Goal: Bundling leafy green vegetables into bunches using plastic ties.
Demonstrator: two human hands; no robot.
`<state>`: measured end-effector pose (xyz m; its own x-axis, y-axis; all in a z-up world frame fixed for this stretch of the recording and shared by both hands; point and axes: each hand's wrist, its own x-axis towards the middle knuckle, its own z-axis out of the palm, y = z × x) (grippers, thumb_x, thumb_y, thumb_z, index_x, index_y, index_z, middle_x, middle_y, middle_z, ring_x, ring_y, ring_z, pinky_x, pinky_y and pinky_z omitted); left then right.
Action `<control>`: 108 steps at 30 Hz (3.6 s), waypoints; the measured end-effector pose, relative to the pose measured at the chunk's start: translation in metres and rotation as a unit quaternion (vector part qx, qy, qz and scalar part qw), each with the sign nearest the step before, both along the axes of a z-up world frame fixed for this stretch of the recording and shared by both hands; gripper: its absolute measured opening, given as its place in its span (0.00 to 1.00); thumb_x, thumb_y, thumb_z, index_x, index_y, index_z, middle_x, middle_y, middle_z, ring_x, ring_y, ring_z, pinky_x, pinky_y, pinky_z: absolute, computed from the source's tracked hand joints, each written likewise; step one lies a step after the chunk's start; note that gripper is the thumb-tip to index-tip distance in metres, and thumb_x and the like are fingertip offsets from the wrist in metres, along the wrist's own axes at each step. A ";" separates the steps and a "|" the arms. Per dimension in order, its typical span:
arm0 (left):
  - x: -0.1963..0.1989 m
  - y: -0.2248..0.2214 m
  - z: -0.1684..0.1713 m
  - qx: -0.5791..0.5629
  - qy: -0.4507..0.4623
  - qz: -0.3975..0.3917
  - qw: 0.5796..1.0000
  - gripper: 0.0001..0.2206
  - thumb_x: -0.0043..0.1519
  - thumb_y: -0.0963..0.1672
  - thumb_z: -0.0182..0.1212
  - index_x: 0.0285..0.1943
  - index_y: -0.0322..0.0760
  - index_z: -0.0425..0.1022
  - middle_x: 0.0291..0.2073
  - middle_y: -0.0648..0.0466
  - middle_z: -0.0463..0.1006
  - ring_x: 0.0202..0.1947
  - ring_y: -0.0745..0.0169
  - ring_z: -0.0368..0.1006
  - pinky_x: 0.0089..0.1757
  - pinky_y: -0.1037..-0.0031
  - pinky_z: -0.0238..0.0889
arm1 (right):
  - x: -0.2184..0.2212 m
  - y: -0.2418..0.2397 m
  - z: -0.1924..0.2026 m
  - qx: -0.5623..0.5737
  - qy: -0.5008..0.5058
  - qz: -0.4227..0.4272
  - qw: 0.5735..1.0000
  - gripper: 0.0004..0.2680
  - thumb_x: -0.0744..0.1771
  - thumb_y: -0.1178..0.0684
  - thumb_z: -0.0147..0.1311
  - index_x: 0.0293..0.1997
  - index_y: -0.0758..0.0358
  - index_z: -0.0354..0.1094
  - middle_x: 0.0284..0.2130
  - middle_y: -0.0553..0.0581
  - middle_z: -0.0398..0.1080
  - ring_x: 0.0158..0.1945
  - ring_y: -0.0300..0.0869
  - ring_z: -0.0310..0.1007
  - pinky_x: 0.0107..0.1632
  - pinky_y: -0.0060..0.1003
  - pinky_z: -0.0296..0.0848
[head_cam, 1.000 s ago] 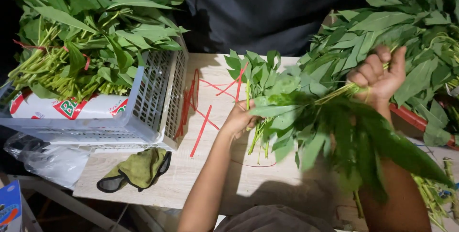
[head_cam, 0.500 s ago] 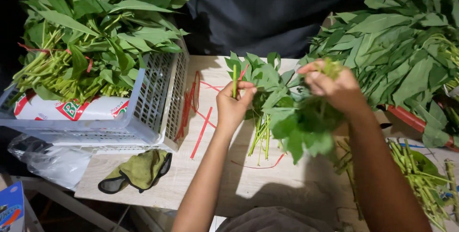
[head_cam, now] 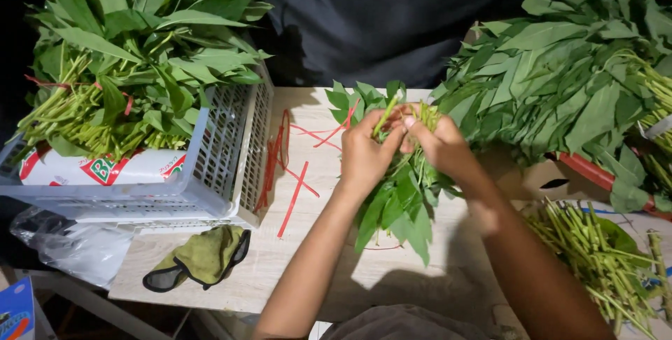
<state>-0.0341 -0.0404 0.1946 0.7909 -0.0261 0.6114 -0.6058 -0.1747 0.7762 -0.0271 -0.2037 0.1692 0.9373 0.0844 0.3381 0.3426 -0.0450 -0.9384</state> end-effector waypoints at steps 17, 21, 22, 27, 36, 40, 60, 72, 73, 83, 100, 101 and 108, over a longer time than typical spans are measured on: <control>-0.042 0.035 -0.049 0.209 0.314 -0.564 0.734 0.16 0.64 0.36 0.55 0.62 0.26 0.75 0.41 0.35 0.79 0.34 0.57 0.75 0.38 0.68 0.77 | 0.037 -0.078 0.005 0.297 -0.044 0.005 0.954 0.20 0.74 0.41 0.43 0.22 0.52 0.47 0.13 0.43 0.39 0.11 0.30 0.41 0.17 0.22 0.43; -0.064 -0.011 -0.108 0.313 0.266 -0.539 0.735 0.10 0.63 0.44 0.68 0.52 0.44 0.83 0.41 0.45 0.84 0.44 0.48 0.80 0.50 0.59 0.71 | 0.030 -0.086 0.016 0.284 -0.063 0.033 0.956 0.20 0.74 0.42 0.41 0.21 0.50 0.43 0.12 0.43 0.37 0.11 0.29 0.37 0.18 0.22 0.39; -0.068 -0.023 -0.126 0.314 0.266 -0.541 0.734 0.10 0.63 0.44 0.68 0.52 0.44 0.83 0.41 0.45 0.84 0.44 0.48 0.80 0.50 0.59 0.71 | 0.027 -0.087 0.019 0.285 -0.063 0.031 0.956 0.20 0.74 0.42 0.41 0.21 0.50 0.43 0.12 0.43 0.37 0.11 0.29 0.37 0.18 0.22 0.39; -0.093 -0.067 -0.150 0.190 0.395 -0.515 0.736 0.10 0.61 0.40 0.62 0.50 0.30 0.80 0.35 0.44 0.82 0.33 0.62 0.75 0.37 0.80 0.73 | 0.013 -0.088 0.035 0.284 -0.083 -0.003 0.955 0.20 0.74 0.43 0.44 0.21 0.49 0.42 0.12 0.44 0.36 0.11 0.30 0.37 0.17 0.23 0.41; -0.106 -0.154 -0.217 0.146 0.540 -0.325 0.763 0.07 0.58 0.45 0.67 0.40 0.39 0.78 0.29 0.48 0.82 0.30 0.64 0.81 0.34 0.77 0.74 | -0.024 -0.081 0.082 0.210 -0.134 -0.082 0.965 0.17 0.71 0.49 0.49 0.21 0.50 0.49 0.11 0.44 0.43 0.10 0.33 0.41 0.15 0.30 0.40; -0.109 -0.209 -0.272 0.066 0.591 -0.292 0.749 0.05 0.61 0.42 0.65 0.43 0.39 0.75 0.33 0.46 0.82 0.30 0.59 0.81 0.38 0.68 0.78 | -0.047 -0.087 0.089 0.179 -0.126 -0.098 0.971 0.16 0.71 0.50 0.49 0.20 0.51 0.55 0.10 0.44 0.47 0.10 0.34 0.45 0.15 0.30 0.45; -0.229 -0.188 -0.165 0.285 0.310 -0.367 0.829 0.12 0.63 0.55 0.60 0.39 0.50 0.81 0.21 0.65 0.81 0.25 0.72 0.80 0.33 0.79 0.71 | -0.092 -0.108 0.009 0.227 -0.100 -0.050 0.967 0.19 0.74 0.49 0.44 0.20 0.54 0.50 0.10 0.46 0.44 0.09 0.33 0.49 0.15 0.26 0.52; -0.153 -0.081 -0.010 0.162 0.031 -0.041 0.985 0.29 0.60 0.45 0.67 0.70 0.27 0.64 0.54 0.34 0.72 0.57 0.31 0.71 0.56 0.50 0.64 | -0.110 -0.058 0.004 0.174 -0.035 -0.020 0.984 0.16 0.73 0.41 0.40 0.28 0.55 0.53 0.41 0.57 0.70 0.49 0.37 0.72 0.47 0.25 0.70; -0.148 -0.082 -0.016 0.163 0.030 -0.041 0.985 0.29 0.60 0.45 0.67 0.70 0.27 0.64 0.54 0.34 0.72 0.57 0.31 0.71 0.56 0.50 0.64 | -0.104 -0.057 0.002 0.175 -0.036 -0.020 0.984 0.16 0.73 0.41 0.40 0.28 0.55 0.53 0.41 0.57 0.70 0.49 0.37 0.72 0.47 0.25 0.70; -0.094 -0.028 -0.076 0.270 0.092 -0.122 0.951 0.23 0.70 0.52 0.47 0.63 0.27 0.65 0.49 0.31 0.76 0.53 0.29 0.73 0.53 0.46 0.62 | -0.069 0.003 -0.021 0.166 0.025 -0.016 0.986 0.17 0.74 0.40 0.39 0.28 0.55 0.51 0.42 0.58 0.70 0.53 0.43 0.71 0.60 0.51 0.73; -0.101 0.014 -0.042 0.247 0.141 -0.091 0.954 0.16 0.72 0.44 0.35 0.51 0.26 0.68 0.39 0.28 0.78 0.43 0.23 0.76 0.44 0.42 0.68 | -0.128 0.070 -0.014 0.127 0.142 -0.059 0.980 0.15 0.72 0.50 0.49 0.67 0.60 0.64 0.63 0.56 0.67 0.63 0.36 0.65 0.67 0.39 0.65; -0.102 0.011 -0.045 0.255 0.150 -0.082 0.952 0.17 0.72 0.45 0.35 0.52 0.26 0.67 0.41 0.27 0.77 0.45 0.22 0.76 0.46 0.41 0.67 | -0.129 0.073 -0.014 0.136 0.129 -0.053 0.981 0.16 0.71 0.51 0.49 0.68 0.61 0.64 0.62 0.57 0.68 0.62 0.37 0.66 0.67 0.39 0.65; -0.116 -0.013 -0.050 0.217 0.203 -0.020 0.955 0.20 0.72 0.45 0.35 0.59 0.19 0.64 0.51 0.26 0.68 0.47 0.17 0.72 0.47 0.38 0.67 | -0.122 0.057 -0.021 0.140 0.181 -0.121 0.966 0.19 0.71 0.47 0.52 0.70 0.62 0.58 0.60 0.58 0.66 0.59 0.41 0.66 0.58 0.40 0.66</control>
